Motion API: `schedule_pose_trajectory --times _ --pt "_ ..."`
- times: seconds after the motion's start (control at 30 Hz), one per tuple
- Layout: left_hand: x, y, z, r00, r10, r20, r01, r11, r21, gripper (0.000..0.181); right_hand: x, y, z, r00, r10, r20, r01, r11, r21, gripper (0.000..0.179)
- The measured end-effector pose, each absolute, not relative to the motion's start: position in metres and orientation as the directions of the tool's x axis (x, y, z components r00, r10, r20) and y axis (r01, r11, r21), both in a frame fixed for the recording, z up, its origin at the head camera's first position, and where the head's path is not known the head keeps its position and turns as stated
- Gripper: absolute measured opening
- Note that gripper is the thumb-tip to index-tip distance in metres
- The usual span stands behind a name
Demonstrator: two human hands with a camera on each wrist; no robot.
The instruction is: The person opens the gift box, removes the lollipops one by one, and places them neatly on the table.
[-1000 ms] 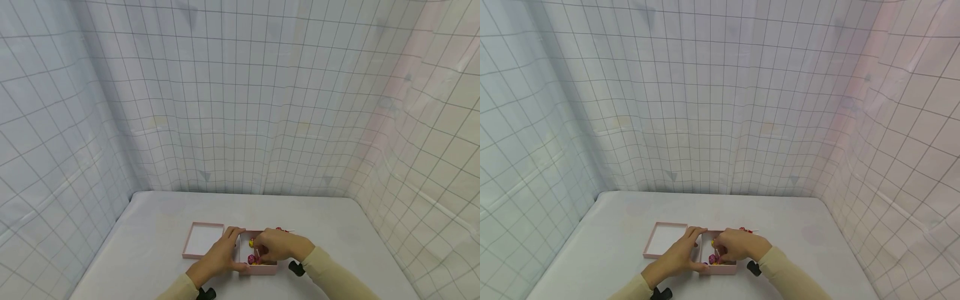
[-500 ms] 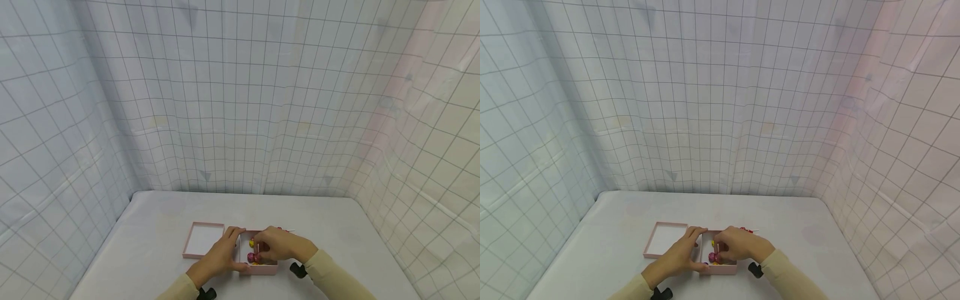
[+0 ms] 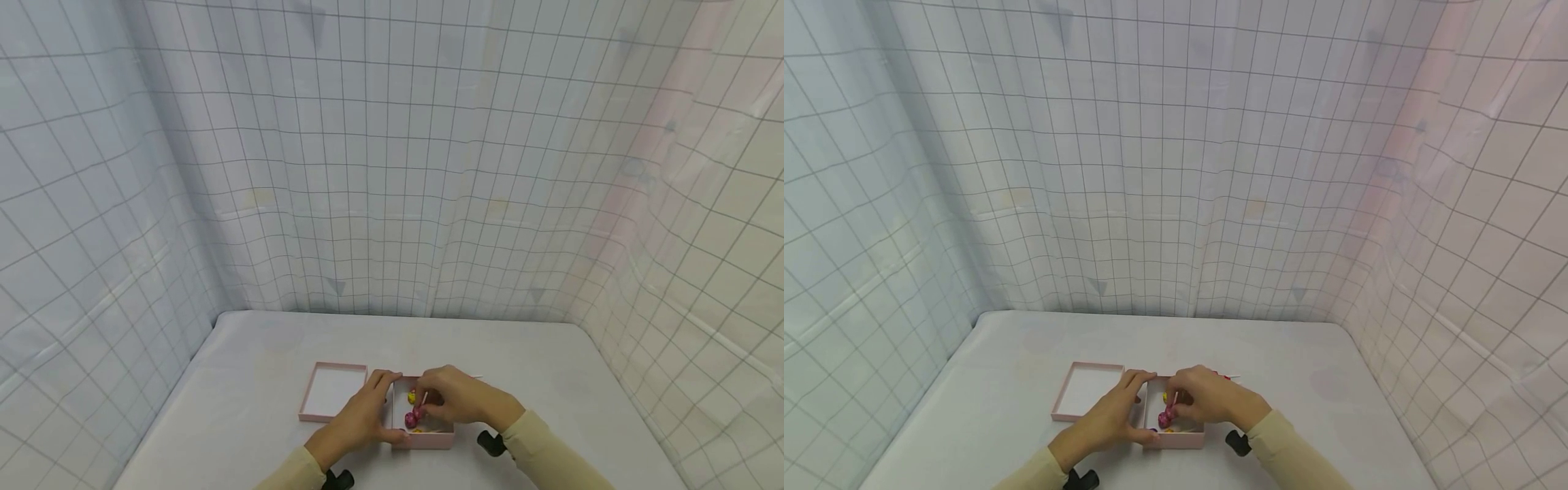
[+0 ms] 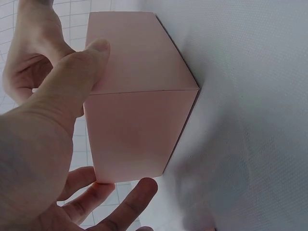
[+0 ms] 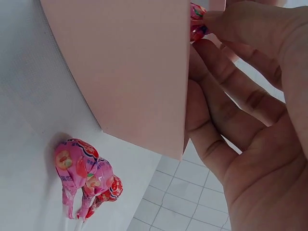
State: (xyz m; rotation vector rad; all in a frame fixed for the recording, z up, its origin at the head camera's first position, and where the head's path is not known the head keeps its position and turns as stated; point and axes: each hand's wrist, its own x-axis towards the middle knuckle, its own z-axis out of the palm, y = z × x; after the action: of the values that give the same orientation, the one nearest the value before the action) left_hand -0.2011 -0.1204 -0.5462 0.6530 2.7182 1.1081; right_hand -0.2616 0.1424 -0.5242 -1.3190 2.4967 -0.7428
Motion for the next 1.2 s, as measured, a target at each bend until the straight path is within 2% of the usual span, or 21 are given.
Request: schedule_pose_trajectory --times 0.5,0.73,1.07,1.2 --pt "-0.201 -0.119 -0.547 -0.904 0.427 0.030 0.328 0.647 0.689 0.113 -0.257 0.153 -0.516 -0.592 -0.795 0.134 -0.695 0.419 -0.585 0.008" --pt "-0.201 -0.119 -0.547 -0.901 0.433 0.028 0.333 0.649 0.684 0.111 -0.258 0.160 -0.518 -0.604 -0.777 0.178 -0.705 0.417 -0.573 0.012" --pt "-0.201 -0.120 -0.547 -0.901 0.433 0.017 0.318 0.633 0.705 0.110 -0.259 0.168 -0.520 -0.589 -0.768 0.253 -0.728 0.367 -0.580 0.015" --pt "-0.201 -0.120 -0.548 -0.902 0.432 0.009 0.309 0.632 0.711 0.111 -0.258 0.172 -0.520 -0.570 -0.766 0.297 -0.759 0.352 -0.548 0.019"
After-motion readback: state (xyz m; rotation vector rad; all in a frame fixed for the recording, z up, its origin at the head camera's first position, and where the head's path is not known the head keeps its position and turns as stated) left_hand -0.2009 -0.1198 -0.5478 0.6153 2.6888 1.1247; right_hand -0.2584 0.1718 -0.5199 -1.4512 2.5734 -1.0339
